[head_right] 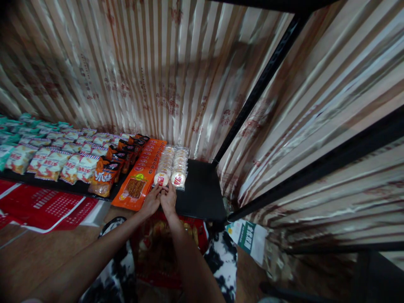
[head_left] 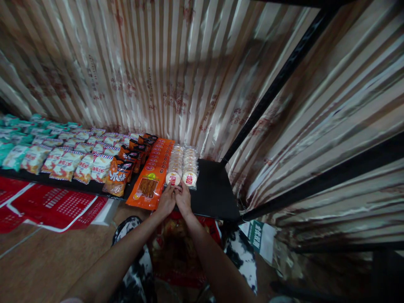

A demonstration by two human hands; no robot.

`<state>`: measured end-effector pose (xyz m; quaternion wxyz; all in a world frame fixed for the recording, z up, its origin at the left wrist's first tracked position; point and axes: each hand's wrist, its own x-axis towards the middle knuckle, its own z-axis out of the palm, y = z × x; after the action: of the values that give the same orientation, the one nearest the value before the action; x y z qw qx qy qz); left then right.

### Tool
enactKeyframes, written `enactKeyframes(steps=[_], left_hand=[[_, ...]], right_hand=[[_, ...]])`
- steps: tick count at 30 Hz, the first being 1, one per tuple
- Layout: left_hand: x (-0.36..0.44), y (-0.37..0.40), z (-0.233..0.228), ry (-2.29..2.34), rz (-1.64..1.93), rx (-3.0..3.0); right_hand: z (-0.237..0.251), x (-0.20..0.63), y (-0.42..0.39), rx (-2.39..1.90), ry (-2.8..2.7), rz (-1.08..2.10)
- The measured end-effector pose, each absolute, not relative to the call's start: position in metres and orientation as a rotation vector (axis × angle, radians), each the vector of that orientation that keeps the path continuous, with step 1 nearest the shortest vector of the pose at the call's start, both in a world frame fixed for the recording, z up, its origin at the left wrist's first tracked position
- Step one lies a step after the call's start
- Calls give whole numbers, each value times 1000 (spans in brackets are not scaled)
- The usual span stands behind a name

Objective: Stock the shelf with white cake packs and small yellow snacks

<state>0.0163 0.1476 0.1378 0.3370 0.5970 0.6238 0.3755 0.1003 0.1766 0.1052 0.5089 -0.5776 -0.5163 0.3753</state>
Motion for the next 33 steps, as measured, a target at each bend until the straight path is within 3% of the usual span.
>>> enactKeyframes(steps=[11,17,21,33], left_hand=[[16,148,147,1699,731,1727],[13,151,142,1755,692,1822],[10,150,137,1773,723,1884],[15,154,117,1773,799,1933]], right_hand=[[107,105,170,-1418,-1286,849],[113,122,162,-1588,-1478,325],[109,133,163,-1640,-1541,145],[103,135,169,-1777,-1658,72]])
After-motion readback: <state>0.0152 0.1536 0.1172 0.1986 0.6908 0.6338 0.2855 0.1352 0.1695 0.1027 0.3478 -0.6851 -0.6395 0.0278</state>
